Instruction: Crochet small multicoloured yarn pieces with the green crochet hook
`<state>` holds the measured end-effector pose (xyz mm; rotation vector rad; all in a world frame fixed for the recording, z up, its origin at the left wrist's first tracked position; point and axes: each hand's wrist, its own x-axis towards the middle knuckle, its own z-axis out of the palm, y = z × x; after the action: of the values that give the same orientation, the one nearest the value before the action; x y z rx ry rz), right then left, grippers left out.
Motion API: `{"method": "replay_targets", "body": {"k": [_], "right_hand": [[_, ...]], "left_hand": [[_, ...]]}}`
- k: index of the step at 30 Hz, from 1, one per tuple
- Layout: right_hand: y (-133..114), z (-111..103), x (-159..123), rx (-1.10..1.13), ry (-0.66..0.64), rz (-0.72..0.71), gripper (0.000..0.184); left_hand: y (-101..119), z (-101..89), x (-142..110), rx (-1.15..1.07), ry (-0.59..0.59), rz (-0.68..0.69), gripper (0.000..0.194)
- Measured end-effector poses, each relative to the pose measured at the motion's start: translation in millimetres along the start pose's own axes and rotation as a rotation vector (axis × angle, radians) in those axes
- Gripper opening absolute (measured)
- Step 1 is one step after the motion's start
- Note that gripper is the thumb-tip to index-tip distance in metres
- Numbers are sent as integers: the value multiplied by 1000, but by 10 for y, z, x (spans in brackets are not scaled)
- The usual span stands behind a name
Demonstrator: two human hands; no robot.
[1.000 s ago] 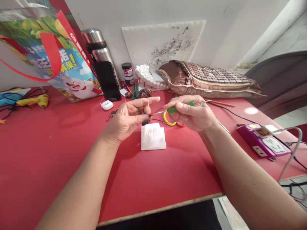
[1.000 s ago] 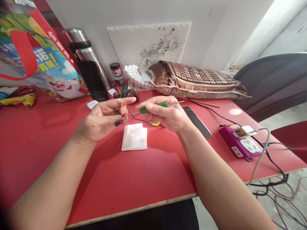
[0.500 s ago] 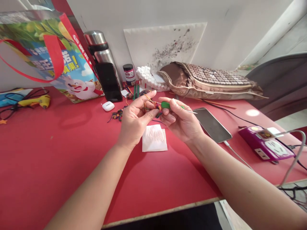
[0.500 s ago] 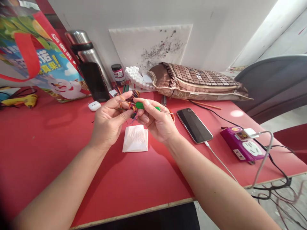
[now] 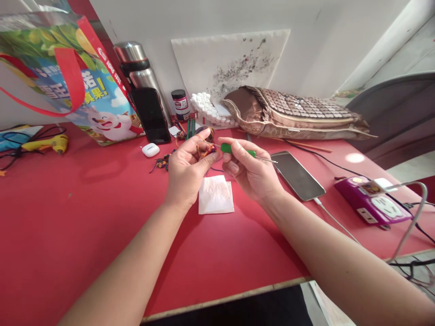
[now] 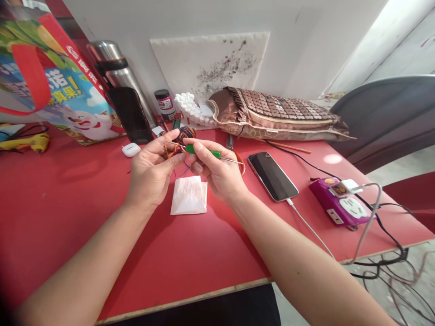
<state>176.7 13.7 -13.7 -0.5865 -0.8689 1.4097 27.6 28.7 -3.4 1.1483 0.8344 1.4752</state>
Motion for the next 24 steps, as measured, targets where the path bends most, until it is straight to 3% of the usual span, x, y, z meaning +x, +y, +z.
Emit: {"method": "replay_targets", "body": {"k": [5, 8, 10, 12, 14, 17, 20, 24], "right_hand": [[119, 64, -81, -197, 72, -186, 26], [210, 113, -143, -462, 157, -394, 25], [231, 135, -157, -512, 190, -441, 28], [202, 139, -135, -422, 173, -397, 28], [132, 121, -80, -199, 112, -258, 26], [5, 54, 30, 38, -12, -23, 31], [-95, -47, 116, 96, -65, 148, 44], [-187, -179, 152, 5, -133, 198, 57]], "left_hand": [[10, 42, -35, 76, 116, -14, 60], [-10, 95, -73, 2, 148, -15, 58], [-23, 116, -83, -81, 140, -41, 48], [-21, 107, -73, -147, 93, -100, 35], [2, 72, -49, -176, 11, -169, 25], [69, 8, -20, -156, -100, -208, 27], [137, -16, -28, -115, -195, -226, 33], [205, 14, -77, -65, -316, -261, 36]]}}
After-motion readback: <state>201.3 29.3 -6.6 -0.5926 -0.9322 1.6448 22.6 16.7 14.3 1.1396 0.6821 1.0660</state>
